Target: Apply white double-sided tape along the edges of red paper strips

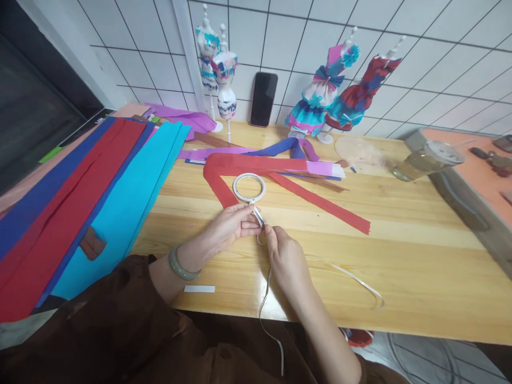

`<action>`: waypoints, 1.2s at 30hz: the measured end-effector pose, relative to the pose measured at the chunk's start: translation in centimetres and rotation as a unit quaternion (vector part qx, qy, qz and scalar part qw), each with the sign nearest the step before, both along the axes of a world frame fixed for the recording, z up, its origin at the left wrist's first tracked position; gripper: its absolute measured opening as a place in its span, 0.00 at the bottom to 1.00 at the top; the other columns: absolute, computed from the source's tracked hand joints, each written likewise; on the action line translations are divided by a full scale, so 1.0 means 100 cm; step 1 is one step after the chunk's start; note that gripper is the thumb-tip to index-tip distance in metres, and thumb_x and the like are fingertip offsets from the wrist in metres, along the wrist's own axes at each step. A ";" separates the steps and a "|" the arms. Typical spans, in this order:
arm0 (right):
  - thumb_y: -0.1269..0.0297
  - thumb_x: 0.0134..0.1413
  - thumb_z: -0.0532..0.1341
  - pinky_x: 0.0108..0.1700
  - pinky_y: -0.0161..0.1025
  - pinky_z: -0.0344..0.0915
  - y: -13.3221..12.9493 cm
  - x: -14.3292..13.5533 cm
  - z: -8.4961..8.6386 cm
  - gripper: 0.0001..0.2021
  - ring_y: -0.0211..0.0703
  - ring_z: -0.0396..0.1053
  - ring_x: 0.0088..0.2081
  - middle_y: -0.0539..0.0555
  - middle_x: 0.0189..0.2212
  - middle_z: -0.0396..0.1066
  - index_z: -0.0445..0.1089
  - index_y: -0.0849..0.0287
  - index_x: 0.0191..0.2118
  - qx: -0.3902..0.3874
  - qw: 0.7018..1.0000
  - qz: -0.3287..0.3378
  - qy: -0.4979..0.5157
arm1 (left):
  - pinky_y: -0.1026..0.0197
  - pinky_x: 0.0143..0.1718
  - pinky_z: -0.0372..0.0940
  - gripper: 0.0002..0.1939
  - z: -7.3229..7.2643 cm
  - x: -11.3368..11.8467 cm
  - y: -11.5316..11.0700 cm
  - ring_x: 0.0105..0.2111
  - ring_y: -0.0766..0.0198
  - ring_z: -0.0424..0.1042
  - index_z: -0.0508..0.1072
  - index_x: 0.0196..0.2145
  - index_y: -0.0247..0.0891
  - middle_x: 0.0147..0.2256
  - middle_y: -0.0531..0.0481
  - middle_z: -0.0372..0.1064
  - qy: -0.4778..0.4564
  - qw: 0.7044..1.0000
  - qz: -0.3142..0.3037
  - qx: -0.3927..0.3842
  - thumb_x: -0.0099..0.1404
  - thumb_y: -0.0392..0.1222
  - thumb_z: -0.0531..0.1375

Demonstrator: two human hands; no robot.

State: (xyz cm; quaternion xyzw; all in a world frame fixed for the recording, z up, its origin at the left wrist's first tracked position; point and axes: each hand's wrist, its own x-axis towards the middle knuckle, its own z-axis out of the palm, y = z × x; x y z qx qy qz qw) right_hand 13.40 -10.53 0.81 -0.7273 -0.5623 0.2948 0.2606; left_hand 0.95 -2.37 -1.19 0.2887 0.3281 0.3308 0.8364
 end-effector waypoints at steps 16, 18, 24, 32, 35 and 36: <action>0.46 0.57 0.42 0.28 0.35 0.54 0.002 -0.001 0.002 0.23 0.42 0.62 0.23 0.53 0.20 0.66 0.64 0.58 0.28 0.003 0.999 -0.007 -0.033 | 0.54 0.39 0.67 0.07 0.000 0.002 -0.001 0.29 0.64 0.72 0.65 0.30 0.33 0.27 0.46 0.69 -0.004 1.000 0.011 -0.002 0.61 0.40 0.55; 0.46 0.57 0.42 0.27 0.35 0.54 0.003 0.000 0.002 0.23 0.41 0.61 0.23 0.52 0.19 0.64 0.63 0.58 0.27 0.006 0.999 -0.007 -0.033 | 0.54 0.39 0.67 0.07 0.000 0.002 -0.002 0.29 0.64 0.72 0.65 0.30 0.33 0.27 0.47 0.69 -0.005 1.000 0.013 -0.002 0.61 0.40 0.55; 0.47 0.57 0.42 0.27 0.34 0.54 0.003 0.000 -0.001 0.22 0.40 0.60 0.22 0.50 0.18 0.63 0.62 0.57 0.26 0.005 0.999 -0.009 -0.043 | 0.54 0.39 0.66 0.08 0.001 0.002 -0.002 0.29 0.65 0.71 0.65 0.30 0.32 0.27 0.46 0.69 0.000 1.000 0.015 -0.003 0.62 0.40 0.54; 0.47 0.58 0.42 0.26 0.34 0.52 0.004 -0.002 0.001 0.22 0.40 0.60 0.22 0.50 0.18 0.62 0.62 0.57 0.26 -0.003 0.998 -0.009 -0.059 | 0.53 0.40 0.66 0.08 0.000 0.002 -0.003 0.30 0.64 0.72 0.65 0.30 0.32 0.27 0.45 0.69 -0.009 1.000 0.022 -0.002 0.62 0.40 0.53; 0.47 0.58 0.42 0.26 0.34 0.51 0.004 -0.002 0.002 0.22 0.40 0.58 0.22 0.50 0.17 0.61 0.60 0.57 0.26 -0.004 0.998 -0.011 -0.063 | 0.53 0.41 0.66 0.08 -0.001 0.003 -0.003 0.30 0.64 0.72 0.65 0.30 0.32 0.27 0.45 0.69 -0.013 1.000 0.023 -0.002 0.62 0.40 0.53; 0.48 0.58 0.42 0.26 0.34 0.51 0.004 -0.002 0.002 0.22 0.40 0.58 0.22 0.50 0.17 0.61 0.60 0.57 0.26 -0.004 0.998 -0.010 -0.065 | 0.53 0.41 0.66 0.08 -0.001 0.003 -0.003 0.30 0.64 0.72 0.65 0.31 0.32 0.27 0.45 0.69 -0.014 1.000 0.023 -0.002 0.62 0.40 0.53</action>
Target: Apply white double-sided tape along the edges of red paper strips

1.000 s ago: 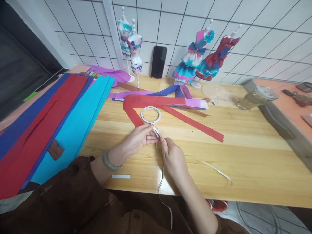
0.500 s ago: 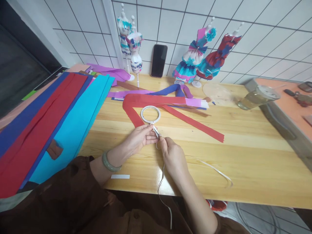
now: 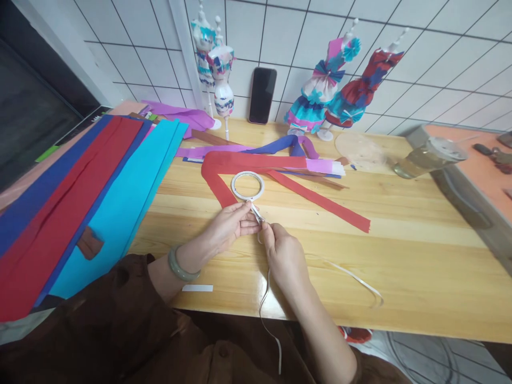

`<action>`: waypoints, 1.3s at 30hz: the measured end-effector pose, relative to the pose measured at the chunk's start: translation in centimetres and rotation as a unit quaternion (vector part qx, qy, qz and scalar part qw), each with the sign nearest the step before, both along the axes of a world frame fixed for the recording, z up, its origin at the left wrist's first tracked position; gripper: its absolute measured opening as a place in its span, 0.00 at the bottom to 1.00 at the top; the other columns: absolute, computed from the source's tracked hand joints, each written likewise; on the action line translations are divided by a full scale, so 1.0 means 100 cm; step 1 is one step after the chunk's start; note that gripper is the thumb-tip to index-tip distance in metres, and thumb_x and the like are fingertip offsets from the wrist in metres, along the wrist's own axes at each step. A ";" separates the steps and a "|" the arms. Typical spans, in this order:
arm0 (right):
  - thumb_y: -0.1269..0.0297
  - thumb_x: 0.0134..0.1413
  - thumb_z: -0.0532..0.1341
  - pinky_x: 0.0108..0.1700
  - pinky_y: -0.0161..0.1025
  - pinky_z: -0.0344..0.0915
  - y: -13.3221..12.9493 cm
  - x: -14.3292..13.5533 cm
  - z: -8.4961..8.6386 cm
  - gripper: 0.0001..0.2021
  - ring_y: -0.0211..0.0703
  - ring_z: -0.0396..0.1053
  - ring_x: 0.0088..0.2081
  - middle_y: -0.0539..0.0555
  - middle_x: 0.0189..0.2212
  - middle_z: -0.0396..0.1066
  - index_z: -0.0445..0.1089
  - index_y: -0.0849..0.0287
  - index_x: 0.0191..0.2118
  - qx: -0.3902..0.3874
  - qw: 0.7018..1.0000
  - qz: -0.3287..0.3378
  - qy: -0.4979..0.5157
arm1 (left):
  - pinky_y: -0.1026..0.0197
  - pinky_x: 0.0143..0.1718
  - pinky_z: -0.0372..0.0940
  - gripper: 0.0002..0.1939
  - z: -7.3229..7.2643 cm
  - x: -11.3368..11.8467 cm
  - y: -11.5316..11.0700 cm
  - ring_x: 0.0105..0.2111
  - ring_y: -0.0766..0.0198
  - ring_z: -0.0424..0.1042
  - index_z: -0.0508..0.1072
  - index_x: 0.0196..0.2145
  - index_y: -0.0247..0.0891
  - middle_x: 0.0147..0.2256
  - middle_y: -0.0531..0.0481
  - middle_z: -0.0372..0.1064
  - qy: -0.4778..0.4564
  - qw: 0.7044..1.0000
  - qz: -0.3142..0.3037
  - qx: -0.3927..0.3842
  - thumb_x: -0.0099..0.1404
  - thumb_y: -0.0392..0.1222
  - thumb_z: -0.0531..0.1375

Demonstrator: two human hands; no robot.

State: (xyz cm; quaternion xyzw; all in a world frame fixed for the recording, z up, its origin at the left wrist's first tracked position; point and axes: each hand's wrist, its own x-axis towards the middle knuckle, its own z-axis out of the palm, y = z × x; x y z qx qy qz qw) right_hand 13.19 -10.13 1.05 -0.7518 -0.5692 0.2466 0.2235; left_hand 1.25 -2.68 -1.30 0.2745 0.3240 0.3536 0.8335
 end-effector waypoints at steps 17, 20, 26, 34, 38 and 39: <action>0.48 0.57 0.44 0.24 0.33 0.50 0.000 0.001 -0.002 0.21 0.38 0.58 0.20 0.48 0.15 0.60 0.59 0.57 0.23 0.013 1.000 -0.005 -0.019 | 0.52 0.39 0.66 0.08 0.001 0.000 0.000 0.28 0.64 0.71 0.65 0.30 0.32 0.26 0.47 0.67 -0.004 1.000 0.001 0.000 0.62 0.41 0.54; 0.48 0.57 0.45 0.24 0.33 0.50 0.001 0.001 -0.001 0.21 0.38 0.57 0.20 0.48 0.15 0.59 0.59 0.57 0.22 0.013 1.000 -0.008 -0.012 | 0.53 0.39 0.66 0.09 0.001 0.000 0.000 0.28 0.64 0.71 0.65 0.30 0.32 0.25 0.48 0.67 -0.013 1.000 -0.001 -0.001 0.61 0.42 0.55; 0.49 0.57 0.45 0.25 0.33 0.50 0.000 0.001 -0.001 0.21 0.38 0.57 0.21 0.48 0.16 0.59 0.59 0.57 0.23 0.012 1.000 -0.010 -0.001 | 0.55 0.38 0.67 0.08 0.001 0.000 0.000 0.28 0.64 0.71 0.65 0.30 0.32 0.26 0.47 0.68 -0.006 1.000 -0.009 -0.006 0.62 0.40 0.54; 0.47 0.57 0.44 0.25 0.33 0.50 -0.005 0.001 0.005 0.21 0.39 0.58 0.21 0.49 0.17 0.61 0.60 0.56 0.25 -0.020 1.000 -0.003 -0.011 | 0.57 0.34 0.68 0.05 0.002 -0.001 0.000 0.28 0.64 0.72 0.64 0.32 0.33 0.28 0.46 0.68 0.020 1.000 -0.012 0.008 0.63 0.38 0.52; 0.47 0.57 0.44 0.28 0.35 0.52 -0.010 0.002 0.010 0.21 0.41 0.61 0.24 0.51 0.19 0.64 0.63 0.57 0.28 -0.035 0.999 -0.001 0.010 | 0.59 0.30 0.68 0.06 0.000 -0.003 0.002 0.29 0.62 0.73 0.62 0.33 0.35 0.30 0.46 0.68 0.022 0.999 -0.001 0.031 0.63 0.41 0.51; 0.47 0.57 0.44 0.28 0.35 0.53 -0.012 0.003 0.012 0.21 0.41 0.61 0.24 0.51 0.20 0.64 0.64 0.57 0.29 -0.038 0.999 -0.001 0.018 | 0.59 0.29 0.68 0.07 -0.001 -0.003 0.002 0.30 0.61 0.73 0.61 0.33 0.35 0.31 0.46 0.68 0.019 0.999 -0.004 0.037 0.63 0.42 0.52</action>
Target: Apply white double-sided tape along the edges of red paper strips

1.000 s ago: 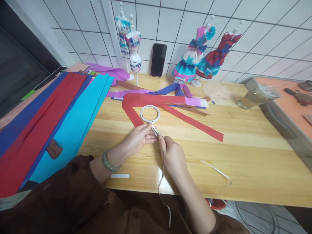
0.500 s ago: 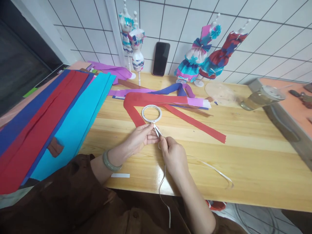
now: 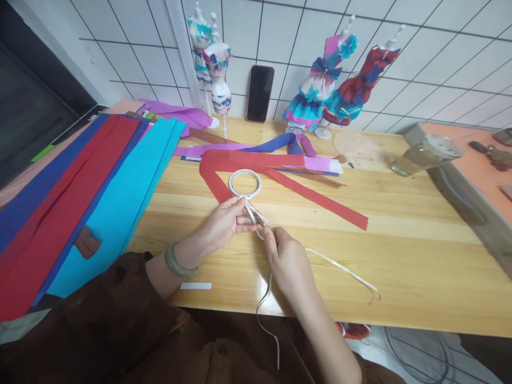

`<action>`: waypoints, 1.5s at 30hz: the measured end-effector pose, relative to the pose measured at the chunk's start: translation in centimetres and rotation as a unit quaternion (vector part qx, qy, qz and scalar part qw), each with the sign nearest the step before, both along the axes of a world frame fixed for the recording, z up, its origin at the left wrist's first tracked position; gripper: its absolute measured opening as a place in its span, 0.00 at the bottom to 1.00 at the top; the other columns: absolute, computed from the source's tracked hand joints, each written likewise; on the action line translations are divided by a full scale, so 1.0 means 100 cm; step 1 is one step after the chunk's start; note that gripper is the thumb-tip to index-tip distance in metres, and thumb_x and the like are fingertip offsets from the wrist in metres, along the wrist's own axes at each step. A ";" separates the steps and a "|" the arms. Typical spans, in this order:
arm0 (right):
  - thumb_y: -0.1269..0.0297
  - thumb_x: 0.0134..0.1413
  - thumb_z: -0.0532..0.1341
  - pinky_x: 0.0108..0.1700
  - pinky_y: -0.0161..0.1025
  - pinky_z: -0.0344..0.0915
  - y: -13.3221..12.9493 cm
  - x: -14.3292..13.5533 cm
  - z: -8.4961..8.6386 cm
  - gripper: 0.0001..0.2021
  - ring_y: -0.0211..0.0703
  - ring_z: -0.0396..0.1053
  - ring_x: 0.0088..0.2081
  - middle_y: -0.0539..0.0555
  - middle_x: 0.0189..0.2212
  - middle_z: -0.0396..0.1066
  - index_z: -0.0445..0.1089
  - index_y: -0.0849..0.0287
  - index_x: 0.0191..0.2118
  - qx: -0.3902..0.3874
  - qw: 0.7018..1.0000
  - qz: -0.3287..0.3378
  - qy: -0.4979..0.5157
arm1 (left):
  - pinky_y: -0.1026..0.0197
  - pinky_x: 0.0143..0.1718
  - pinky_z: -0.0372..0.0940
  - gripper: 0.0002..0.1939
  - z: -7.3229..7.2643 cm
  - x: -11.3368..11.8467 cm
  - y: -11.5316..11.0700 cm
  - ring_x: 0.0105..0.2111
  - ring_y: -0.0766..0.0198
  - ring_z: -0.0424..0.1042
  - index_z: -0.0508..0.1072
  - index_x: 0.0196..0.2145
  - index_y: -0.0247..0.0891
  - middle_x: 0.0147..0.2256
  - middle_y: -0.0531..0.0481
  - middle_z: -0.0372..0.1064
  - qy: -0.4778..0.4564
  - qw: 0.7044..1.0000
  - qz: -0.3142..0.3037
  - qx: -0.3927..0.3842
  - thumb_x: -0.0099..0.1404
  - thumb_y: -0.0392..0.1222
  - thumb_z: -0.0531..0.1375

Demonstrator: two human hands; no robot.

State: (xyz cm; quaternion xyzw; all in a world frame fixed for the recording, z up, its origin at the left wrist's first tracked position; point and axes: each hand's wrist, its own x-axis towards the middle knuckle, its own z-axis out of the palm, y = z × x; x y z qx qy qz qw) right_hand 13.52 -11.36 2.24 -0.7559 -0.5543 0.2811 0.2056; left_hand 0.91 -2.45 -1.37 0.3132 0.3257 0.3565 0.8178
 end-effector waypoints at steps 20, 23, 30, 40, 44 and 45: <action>0.51 0.55 0.52 0.21 0.33 0.48 -0.042 0.043 0.009 0.17 0.31 0.50 0.17 0.44 0.14 0.54 0.57 0.58 0.23 -0.101 0.937 0.015 0.335 | 0.63 0.27 0.68 0.07 0.000 0.000 -0.005 0.32 0.59 0.73 0.61 0.31 0.34 0.30 0.42 0.69 -0.035 0.998 -0.052 -0.016 0.63 0.41 0.51; 0.52 0.56 0.52 0.23 0.34 0.54 -0.051 0.043 0.004 0.17 0.33 0.56 0.16 0.47 0.14 0.59 0.58 0.58 0.22 -0.080 0.933 -0.006 0.351 | 0.64 0.25 0.67 0.07 -0.001 0.001 -0.003 0.30 0.59 0.73 0.60 0.32 0.35 0.28 0.44 0.68 -0.025 0.999 -0.030 -0.018 0.63 0.41 0.51; 0.51 0.45 0.61 0.15 0.30 0.39 -0.054 0.050 -0.004 0.15 0.28 0.43 0.13 0.42 0.14 0.49 0.60 0.57 0.27 -0.005 0.922 -0.157 0.355 | 0.63 0.24 0.67 0.07 -0.002 0.000 -0.001 0.28 0.60 0.73 0.61 0.31 0.35 0.26 0.48 0.67 -0.011 1.000 -0.019 -0.014 0.62 0.42 0.53; 0.55 0.44 0.61 0.20 0.31 0.55 0.016 0.025 0.003 0.14 0.31 0.55 0.19 0.51 0.25 0.66 0.66 0.60 0.32 0.103 0.984 -0.039 0.137 | 0.62 0.25 0.68 0.07 0.000 0.001 -0.005 0.25 0.66 0.70 0.62 0.31 0.35 0.28 0.46 0.67 0.001 0.999 -0.034 -0.019 0.61 0.41 0.54; 0.55 0.43 0.61 0.23 0.32 0.56 0.034 0.018 -0.001 0.13 0.33 0.59 0.21 0.50 0.24 0.66 0.64 0.60 0.30 0.092 0.985 -0.006 0.144 | 0.63 0.24 0.67 0.07 -0.002 0.000 -0.005 0.24 0.65 0.70 0.63 0.32 0.35 0.27 0.46 0.67 0.005 0.999 -0.051 0.002 0.62 0.42 0.53; 0.55 0.43 0.61 0.23 0.32 0.57 0.036 0.017 -0.002 0.13 0.34 0.59 0.22 0.50 0.24 0.66 0.64 0.60 0.30 0.090 0.984 0.000 0.154 | 0.63 0.23 0.67 0.07 -0.002 0.000 -0.005 0.23 0.66 0.70 0.62 0.32 0.35 0.27 0.47 0.67 0.011 0.998 -0.057 0.004 0.62 0.42 0.53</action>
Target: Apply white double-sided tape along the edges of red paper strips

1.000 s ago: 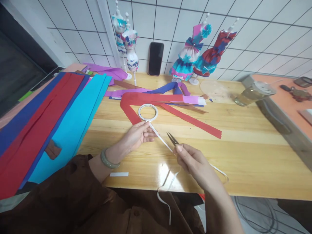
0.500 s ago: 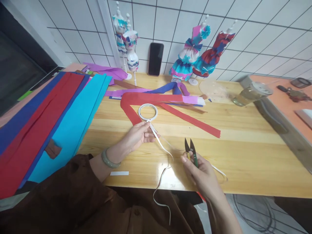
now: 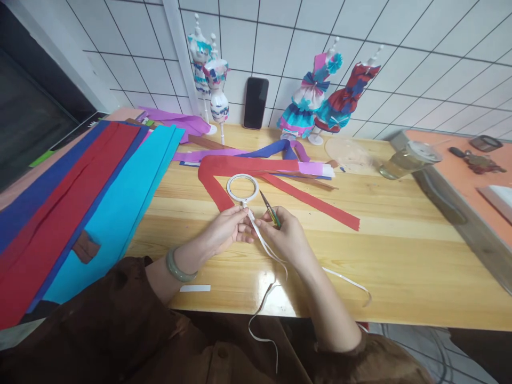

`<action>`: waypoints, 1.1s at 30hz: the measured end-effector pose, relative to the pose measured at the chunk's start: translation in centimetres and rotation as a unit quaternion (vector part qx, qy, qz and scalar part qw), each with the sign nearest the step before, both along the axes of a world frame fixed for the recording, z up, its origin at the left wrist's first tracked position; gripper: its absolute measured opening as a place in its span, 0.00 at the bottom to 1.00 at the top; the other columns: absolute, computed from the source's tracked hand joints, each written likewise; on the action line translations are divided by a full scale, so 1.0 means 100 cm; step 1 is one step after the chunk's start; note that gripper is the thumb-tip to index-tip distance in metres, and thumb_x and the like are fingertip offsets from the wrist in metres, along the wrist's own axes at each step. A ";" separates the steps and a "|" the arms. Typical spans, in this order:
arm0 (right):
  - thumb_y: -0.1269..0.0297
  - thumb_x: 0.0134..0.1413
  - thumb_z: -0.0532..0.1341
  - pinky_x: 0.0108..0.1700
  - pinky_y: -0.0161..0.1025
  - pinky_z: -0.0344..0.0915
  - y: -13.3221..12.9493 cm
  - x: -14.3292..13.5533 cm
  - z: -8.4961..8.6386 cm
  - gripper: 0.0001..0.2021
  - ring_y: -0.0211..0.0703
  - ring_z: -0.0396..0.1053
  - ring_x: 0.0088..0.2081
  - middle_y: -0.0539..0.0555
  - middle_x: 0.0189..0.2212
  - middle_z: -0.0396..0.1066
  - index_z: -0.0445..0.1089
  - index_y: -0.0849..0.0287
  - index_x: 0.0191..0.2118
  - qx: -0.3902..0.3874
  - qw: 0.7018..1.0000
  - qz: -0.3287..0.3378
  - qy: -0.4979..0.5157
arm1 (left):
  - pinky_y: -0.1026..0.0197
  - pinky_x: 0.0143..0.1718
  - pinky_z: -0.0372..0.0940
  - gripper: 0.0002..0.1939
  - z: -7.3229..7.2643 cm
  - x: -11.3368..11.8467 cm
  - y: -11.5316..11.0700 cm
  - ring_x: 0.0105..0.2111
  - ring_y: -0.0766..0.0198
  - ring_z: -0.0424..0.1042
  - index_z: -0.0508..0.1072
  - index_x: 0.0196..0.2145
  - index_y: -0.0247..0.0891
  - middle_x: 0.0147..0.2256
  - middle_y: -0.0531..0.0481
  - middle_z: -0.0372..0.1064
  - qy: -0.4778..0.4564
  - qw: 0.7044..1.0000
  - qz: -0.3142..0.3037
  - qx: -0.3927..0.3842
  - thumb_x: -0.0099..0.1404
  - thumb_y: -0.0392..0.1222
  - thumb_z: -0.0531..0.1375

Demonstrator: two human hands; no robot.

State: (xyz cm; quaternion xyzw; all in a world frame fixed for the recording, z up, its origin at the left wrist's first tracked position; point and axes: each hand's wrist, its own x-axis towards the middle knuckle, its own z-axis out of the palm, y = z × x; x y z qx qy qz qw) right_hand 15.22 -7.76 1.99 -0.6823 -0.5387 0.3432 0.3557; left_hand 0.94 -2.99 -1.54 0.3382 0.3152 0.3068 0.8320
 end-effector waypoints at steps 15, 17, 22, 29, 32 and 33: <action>0.60 0.39 0.63 0.25 0.31 0.58 0.001 0.002 0.002 0.12 0.32 0.58 0.22 0.47 0.22 0.61 0.61 0.60 0.27 -0.017 0.998 -0.012 0.056 | 0.47 0.38 0.65 0.10 0.005 -0.006 0.011 0.31 0.60 0.72 0.59 0.37 0.39 0.31 0.47 0.69 -0.079 0.990 -0.084 -0.081 0.57 0.37 0.56; 0.59 0.38 0.64 0.25 0.32 0.58 0.002 0.004 0.003 0.13 0.32 0.59 0.22 0.47 0.23 0.62 0.61 0.60 0.27 -0.018 0.998 -0.013 0.058 | 0.47 0.41 0.63 0.13 0.006 -0.006 0.012 0.32 0.61 0.72 0.58 0.40 0.40 0.34 0.46 0.70 -0.102 0.988 -0.091 -0.075 0.57 0.35 0.56; 0.58 0.37 0.64 0.27 0.33 0.60 0.000 0.004 0.001 0.13 0.34 0.61 0.23 0.48 0.23 0.63 0.61 0.59 0.28 -0.018 0.997 -0.002 0.073 | 0.50 0.49 0.57 0.22 0.009 -0.008 0.013 0.43 0.60 0.69 0.59 0.45 0.39 0.44 0.41 0.67 -0.183 0.979 -0.054 -0.077 0.54 0.24 0.52; 0.60 0.37 0.65 0.28 0.33 0.60 -0.003 0.001 0.002 0.14 0.33 0.61 0.24 0.47 0.23 0.62 0.60 0.60 0.28 -0.029 0.997 0.004 0.078 | 0.46 0.49 0.56 0.23 0.011 -0.013 0.020 0.50 0.55 0.63 0.61 0.43 0.38 0.48 0.42 0.64 -0.249 0.967 0.000 -0.052 0.50 0.22 0.49; 0.59 0.36 0.66 0.28 0.33 0.60 -0.004 -0.001 0.004 0.16 0.33 0.61 0.24 0.47 0.23 0.63 0.60 0.59 0.28 -0.038 0.995 0.004 0.089 | 0.49 0.48 0.58 0.21 0.009 -0.013 0.023 0.49 0.57 0.64 0.60 0.42 0.38 0.48 0.43 0.64 -0.228 0.973 0.031 -0.029 0.51 0.23 0.49; 0.59 0.35 0.66 0.27 0.33 0.60 -0.005 -0.001 0.005 0.16 0.33 0.61 0.23 0.47 0.23 0.63 0.60 0.59 0.28 -0.041 0.995 0.004 0.092 | 0.49 0.47 0.59 0.21 0.009 -0.012 0.023 0.47 0.57 0.66 0.60 0.43 0.39 0.47 0.42 0.64 -0.211 0.977 0.028 -0.020 0.52 0.24 0.50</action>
